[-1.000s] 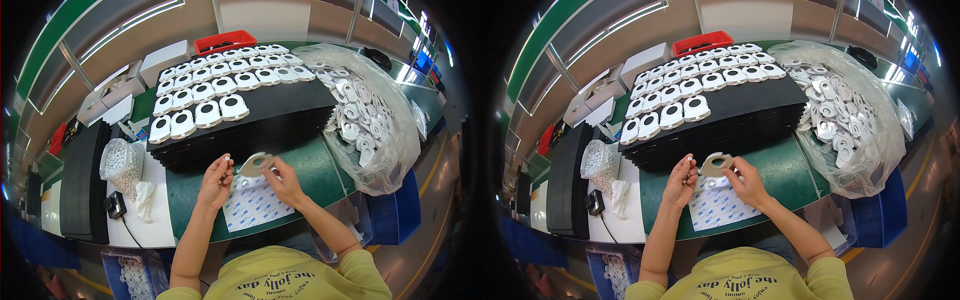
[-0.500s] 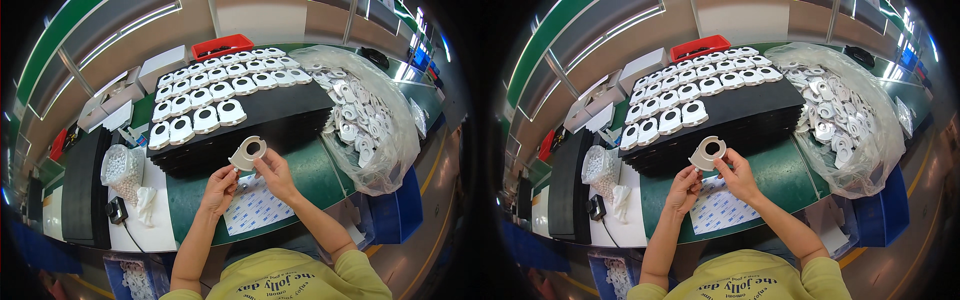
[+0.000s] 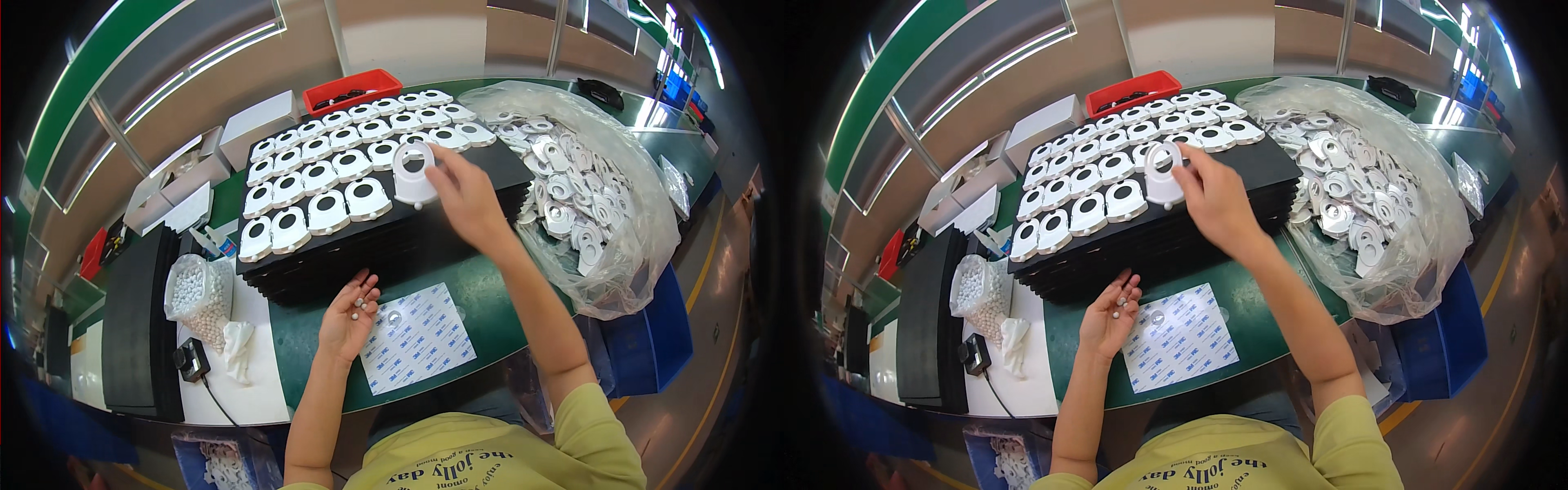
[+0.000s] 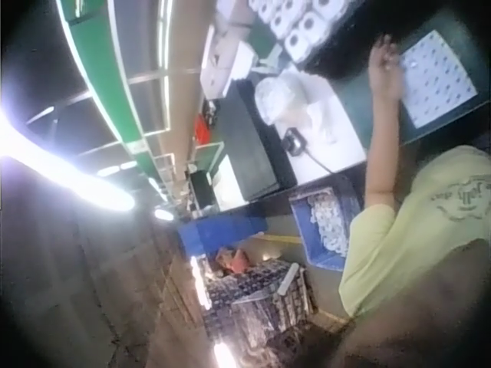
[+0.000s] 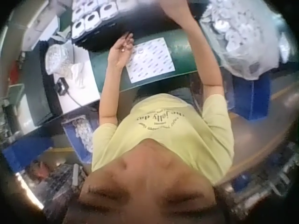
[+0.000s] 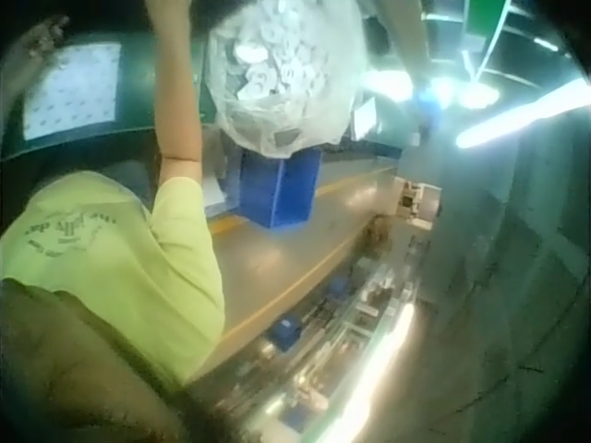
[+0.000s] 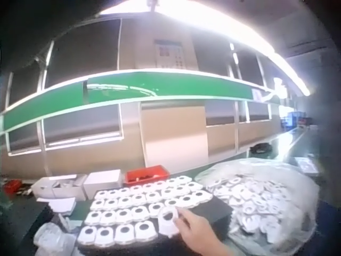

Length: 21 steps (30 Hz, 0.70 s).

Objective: The person assembles lighting components by attaching small white circular parts to black trays, then organizes the assembled components by hand.

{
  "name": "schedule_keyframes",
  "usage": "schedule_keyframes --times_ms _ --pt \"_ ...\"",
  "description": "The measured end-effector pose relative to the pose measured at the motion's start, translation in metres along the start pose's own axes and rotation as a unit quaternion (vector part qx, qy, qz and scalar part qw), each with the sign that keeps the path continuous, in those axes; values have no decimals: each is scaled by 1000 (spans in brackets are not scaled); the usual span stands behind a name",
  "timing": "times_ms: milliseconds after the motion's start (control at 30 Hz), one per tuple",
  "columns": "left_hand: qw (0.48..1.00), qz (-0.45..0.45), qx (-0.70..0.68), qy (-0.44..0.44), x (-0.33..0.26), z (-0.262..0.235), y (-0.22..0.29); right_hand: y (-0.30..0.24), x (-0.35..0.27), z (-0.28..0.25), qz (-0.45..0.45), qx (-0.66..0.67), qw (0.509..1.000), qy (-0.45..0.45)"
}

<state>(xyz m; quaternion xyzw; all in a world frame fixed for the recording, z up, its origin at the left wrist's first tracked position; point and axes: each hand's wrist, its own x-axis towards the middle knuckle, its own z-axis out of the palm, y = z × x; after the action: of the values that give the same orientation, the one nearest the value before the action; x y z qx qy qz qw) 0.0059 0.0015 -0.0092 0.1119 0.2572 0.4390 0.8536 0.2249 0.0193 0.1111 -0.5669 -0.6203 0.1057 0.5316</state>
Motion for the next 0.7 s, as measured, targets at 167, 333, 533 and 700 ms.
schedule_keyframes --times_ms 167,333,533,700 --pt "1000 -13 -3 -22 7 -3 -7 34 44 -14 103 -58 974 -194" --pt "1000 -12 17 -16 10 0 -16 41 39 -28 142 -65 973 -170" --pt "999 -8 37 0 5 23 -25 91 20 -137 92 -216 968 91" --pt "999 0 36 2 1 28 -27 148 -38 -197 230 -492 839 5"
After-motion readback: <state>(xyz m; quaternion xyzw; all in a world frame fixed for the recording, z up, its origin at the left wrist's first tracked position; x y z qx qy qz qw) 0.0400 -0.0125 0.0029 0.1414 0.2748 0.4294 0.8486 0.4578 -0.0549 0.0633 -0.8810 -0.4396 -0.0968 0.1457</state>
